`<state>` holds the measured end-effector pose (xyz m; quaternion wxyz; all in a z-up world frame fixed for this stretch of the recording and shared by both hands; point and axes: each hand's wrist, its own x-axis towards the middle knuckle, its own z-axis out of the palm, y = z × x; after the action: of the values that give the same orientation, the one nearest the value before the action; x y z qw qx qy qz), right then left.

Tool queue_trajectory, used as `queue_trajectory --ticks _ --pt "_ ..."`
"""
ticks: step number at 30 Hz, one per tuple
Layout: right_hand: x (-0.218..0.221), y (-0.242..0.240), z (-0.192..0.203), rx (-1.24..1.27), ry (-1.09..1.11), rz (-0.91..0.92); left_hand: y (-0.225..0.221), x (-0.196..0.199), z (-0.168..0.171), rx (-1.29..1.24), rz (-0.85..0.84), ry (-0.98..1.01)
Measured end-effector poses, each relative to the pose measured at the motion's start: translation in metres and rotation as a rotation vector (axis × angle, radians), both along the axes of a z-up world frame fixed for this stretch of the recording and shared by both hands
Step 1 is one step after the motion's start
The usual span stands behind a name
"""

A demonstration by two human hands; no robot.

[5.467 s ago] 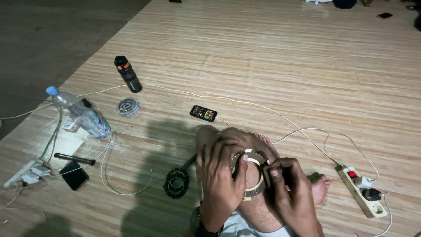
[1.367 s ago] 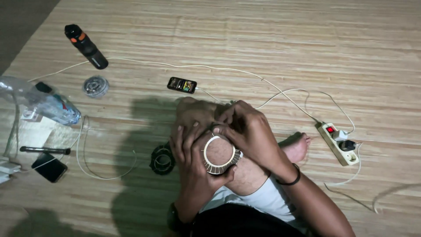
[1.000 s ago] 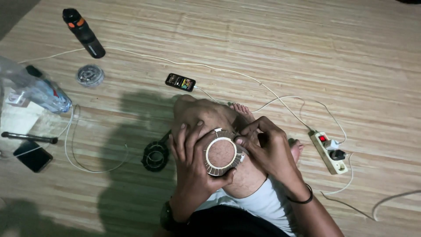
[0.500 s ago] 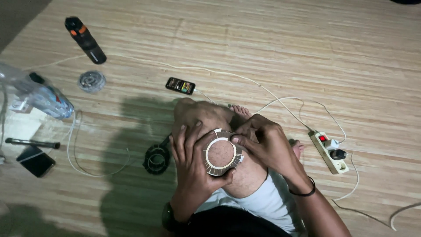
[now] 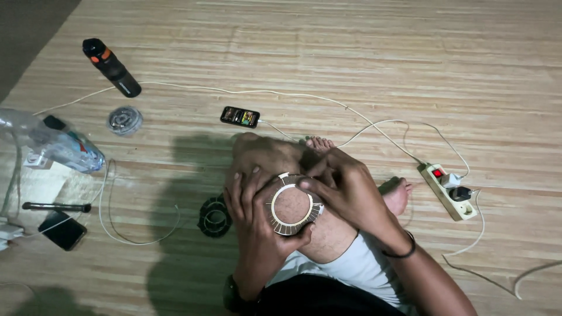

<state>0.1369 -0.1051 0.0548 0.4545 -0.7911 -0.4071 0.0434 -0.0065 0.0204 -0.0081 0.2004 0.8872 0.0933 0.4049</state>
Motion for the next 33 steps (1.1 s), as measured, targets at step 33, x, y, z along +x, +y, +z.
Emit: queue_trajectory --ticks 33 --pt "-0.017 -0.008 -0.016 0.131 -0.160 -0.155 -0.008 0.005 0.000 -0.023 -0.011 -0.036"
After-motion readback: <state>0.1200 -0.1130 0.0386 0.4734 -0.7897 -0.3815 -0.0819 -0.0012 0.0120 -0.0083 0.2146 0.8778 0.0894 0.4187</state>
